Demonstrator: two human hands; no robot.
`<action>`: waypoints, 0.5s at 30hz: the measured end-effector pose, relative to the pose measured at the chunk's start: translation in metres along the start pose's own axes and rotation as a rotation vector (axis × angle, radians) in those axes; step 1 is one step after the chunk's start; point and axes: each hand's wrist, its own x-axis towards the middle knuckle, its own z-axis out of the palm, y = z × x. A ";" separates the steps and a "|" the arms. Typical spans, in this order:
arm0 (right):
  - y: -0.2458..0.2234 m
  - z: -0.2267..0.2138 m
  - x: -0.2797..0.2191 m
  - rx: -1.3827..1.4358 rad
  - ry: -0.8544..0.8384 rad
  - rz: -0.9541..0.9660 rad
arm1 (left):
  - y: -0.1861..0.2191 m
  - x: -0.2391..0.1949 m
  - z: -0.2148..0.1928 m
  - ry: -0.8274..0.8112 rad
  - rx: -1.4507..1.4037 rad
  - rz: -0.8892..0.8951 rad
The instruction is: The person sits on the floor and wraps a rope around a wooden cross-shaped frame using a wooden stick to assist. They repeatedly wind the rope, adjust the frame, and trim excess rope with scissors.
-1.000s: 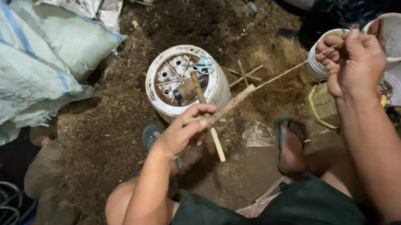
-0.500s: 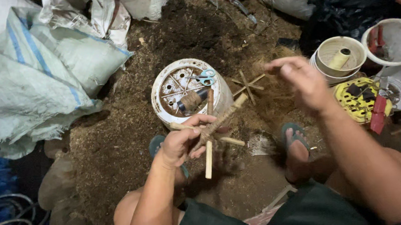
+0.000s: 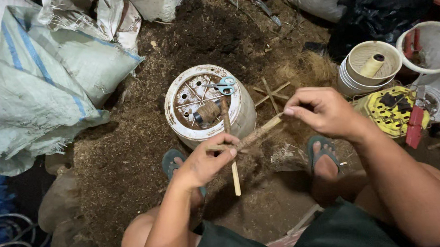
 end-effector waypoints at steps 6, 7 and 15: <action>0.005 -0.037 -0.006 -0.055 0.196 0.139 | 0.014 -0.009 -0.009 0.037 -0.286 -0.516; 0.008 -0.051 -0.008 -0.018 0.228 0.155 | 0.017 -0.012 -0.013 0.035 -0.264 -0.507; 0.089 -0.127 -0.044 0.027 0.645 0.118 | 0.019 -0.023 -0.029 0.051 -0.204 -0.524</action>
